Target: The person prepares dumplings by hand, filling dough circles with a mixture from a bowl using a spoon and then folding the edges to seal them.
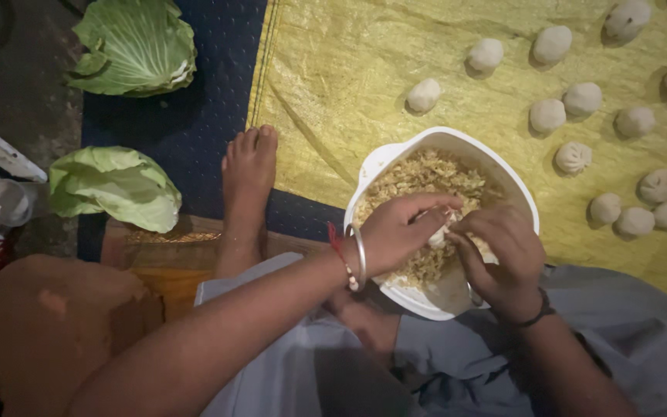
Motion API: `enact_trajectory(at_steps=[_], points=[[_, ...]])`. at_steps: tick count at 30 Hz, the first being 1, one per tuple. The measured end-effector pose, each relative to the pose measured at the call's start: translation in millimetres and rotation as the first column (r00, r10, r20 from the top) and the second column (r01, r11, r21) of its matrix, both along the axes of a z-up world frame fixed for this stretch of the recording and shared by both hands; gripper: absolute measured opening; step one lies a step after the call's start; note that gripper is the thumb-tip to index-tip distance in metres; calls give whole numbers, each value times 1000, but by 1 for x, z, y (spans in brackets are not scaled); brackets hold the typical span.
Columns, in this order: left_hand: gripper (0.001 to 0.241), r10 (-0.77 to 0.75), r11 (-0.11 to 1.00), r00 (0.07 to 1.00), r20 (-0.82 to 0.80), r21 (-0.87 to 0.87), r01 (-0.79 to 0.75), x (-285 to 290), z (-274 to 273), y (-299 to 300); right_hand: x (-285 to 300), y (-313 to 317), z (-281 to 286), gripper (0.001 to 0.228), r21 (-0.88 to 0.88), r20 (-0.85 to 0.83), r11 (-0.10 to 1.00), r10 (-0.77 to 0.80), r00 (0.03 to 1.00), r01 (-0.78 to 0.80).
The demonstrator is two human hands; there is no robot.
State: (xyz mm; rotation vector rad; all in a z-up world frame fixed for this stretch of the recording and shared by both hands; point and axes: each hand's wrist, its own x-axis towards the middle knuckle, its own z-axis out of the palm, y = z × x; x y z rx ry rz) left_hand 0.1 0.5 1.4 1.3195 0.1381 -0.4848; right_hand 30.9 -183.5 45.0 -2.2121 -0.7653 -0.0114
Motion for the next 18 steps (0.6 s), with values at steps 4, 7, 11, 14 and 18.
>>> enact_trajectory(at_steps=[4,7,11,14,18], points=[[39,-30,990,990,-138,132,49,-2,3,-1,0,0,1,21,-1,13,1000,3,1000,-3],[40,18,974,989,150,221,-51,-1,2,-3,0,-2,-2,20,-61,107,998,35,994,-29],[50,100,994,970,-222,72,-86,2,1,-10,-1,-4,-8,25,-80,146,996,45,988,-33],[47,77,997,955,-288,24,-73,3,2,-9,-2,-6,-12,28,-74,131,997,36,991,-26],[42,29,992,995,94,118,-40,2,3,-1,-3,-7,-11,33,4,93,1000,-2,996,1]])
